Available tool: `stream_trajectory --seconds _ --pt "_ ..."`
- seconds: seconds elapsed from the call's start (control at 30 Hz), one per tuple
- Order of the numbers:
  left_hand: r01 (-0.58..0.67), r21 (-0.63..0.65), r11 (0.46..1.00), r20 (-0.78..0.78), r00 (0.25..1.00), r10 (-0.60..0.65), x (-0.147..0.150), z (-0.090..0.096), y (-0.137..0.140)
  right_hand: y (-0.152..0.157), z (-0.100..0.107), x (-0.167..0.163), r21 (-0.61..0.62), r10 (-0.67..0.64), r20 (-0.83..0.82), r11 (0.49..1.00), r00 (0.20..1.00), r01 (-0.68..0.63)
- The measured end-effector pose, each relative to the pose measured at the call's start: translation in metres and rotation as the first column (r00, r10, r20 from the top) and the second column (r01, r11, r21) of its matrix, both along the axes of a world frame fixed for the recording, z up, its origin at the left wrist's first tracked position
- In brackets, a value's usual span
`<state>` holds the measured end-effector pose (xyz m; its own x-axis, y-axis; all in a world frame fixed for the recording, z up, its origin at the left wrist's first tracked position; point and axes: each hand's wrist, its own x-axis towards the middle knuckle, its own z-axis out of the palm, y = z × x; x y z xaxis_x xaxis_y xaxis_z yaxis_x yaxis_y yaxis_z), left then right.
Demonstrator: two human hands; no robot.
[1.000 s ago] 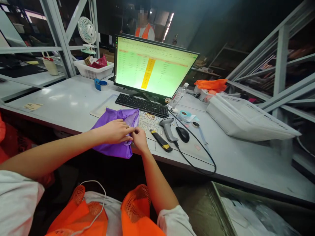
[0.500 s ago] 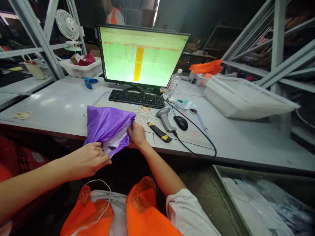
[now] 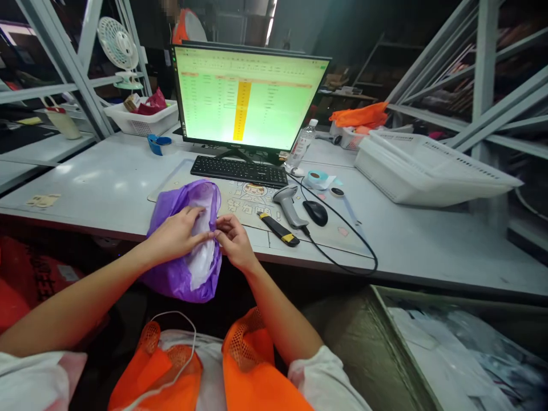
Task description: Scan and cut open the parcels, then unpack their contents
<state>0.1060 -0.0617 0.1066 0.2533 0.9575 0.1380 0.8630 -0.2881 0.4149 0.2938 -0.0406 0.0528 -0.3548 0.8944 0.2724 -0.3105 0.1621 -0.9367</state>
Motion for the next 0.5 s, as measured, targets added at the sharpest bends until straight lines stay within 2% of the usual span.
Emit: stream_trajectory --seconds 0.17,0.27,0.33,0.43,0.5 --pt "0.07 -0.039 0.997 0.039 0.997 -0.068 0.012 -0.004 0.001 0.0 -0.008 -0.008 -0.091 -0.063 -0.081 0.994 0.995 0.056" --pt "0.086 -0.107 0.991 0.022 0.996 -0.084 0.012 -0.005 -0.003 -0.001 -0.012 -0.018 -0.069 -0.123 -0.068 0.991 0.99 0.119" --pt "0.076 -0.151 0.986 0.06 0.996 -0.068 0.007 -0.003 -0.004 -0.002 -0.014 -0.026 -0.03 -0.214 -0.02 0.977 0.977 0.213" --pt "-0.025 -0.128 0.991 0.222 0.974 0.053 -0.009 0.006 -0.006 -0.002 -0.017 -0.027 0.035 -0.43 0.059 0.903 0.901 0.429" --pt "-0.106 -0.123 0.987 0.405 0.902 0.147 -0.021 0.013 -0.011 0.003 -0.016 -0.017 0.052 -0.546 0.088 0.838 0.833 0.543"
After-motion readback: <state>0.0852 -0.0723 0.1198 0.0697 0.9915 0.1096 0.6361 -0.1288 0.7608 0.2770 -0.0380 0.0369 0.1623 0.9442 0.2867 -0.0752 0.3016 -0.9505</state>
